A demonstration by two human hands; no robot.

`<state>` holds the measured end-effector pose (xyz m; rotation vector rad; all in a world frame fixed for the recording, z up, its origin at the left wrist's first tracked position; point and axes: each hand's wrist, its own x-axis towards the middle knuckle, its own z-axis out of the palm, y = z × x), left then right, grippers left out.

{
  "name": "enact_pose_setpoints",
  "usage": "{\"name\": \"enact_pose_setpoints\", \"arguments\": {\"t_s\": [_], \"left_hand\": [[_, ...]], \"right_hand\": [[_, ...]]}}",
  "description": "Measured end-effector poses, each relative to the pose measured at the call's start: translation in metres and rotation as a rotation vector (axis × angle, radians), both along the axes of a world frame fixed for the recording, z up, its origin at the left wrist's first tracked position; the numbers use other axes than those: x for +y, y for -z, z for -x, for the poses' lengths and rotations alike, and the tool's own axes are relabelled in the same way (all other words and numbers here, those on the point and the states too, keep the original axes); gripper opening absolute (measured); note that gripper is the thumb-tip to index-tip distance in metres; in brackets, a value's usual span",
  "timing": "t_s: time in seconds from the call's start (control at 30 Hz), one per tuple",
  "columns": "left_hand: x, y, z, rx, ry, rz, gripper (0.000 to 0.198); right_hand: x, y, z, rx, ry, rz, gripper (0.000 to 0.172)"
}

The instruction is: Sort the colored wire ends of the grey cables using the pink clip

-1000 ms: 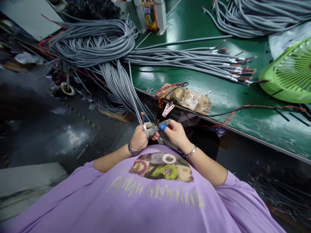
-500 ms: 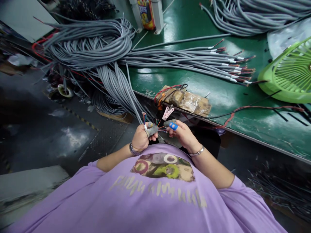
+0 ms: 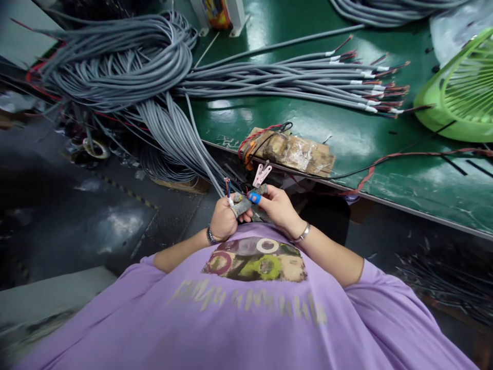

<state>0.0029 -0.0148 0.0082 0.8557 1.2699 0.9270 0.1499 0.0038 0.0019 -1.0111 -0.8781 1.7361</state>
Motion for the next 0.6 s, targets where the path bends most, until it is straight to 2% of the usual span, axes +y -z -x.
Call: {"name": "enact_pose_setpoints", "arguments": {"t_s": [0.2,0.4,0.5,0.6], "left_hand": [[-0.001,0.000,0.001,-0.023,-0.035,-0.006,0.027],[0.001,-0.004,0.006,-0.034,-0.046,-0.010,0.027],[0.004,-0.008,0.006,-0.059,0.003,-0.005,0.028],[0.008,-0.013,0.003,-0.104,0.093,0.007,0.028]], "right_hand": [[0.000,0.003,-0.007,0.042,-0.029,0.028,0.037],[0.013,0.015,-0.030,0.157,0.017,0.205,0.045],[0.027,0.011,-0.032,0.150,0.008,0.224,0.055],[0.039,0.004,-0.026,0.158,-0.075,0.179,0.062]]}}
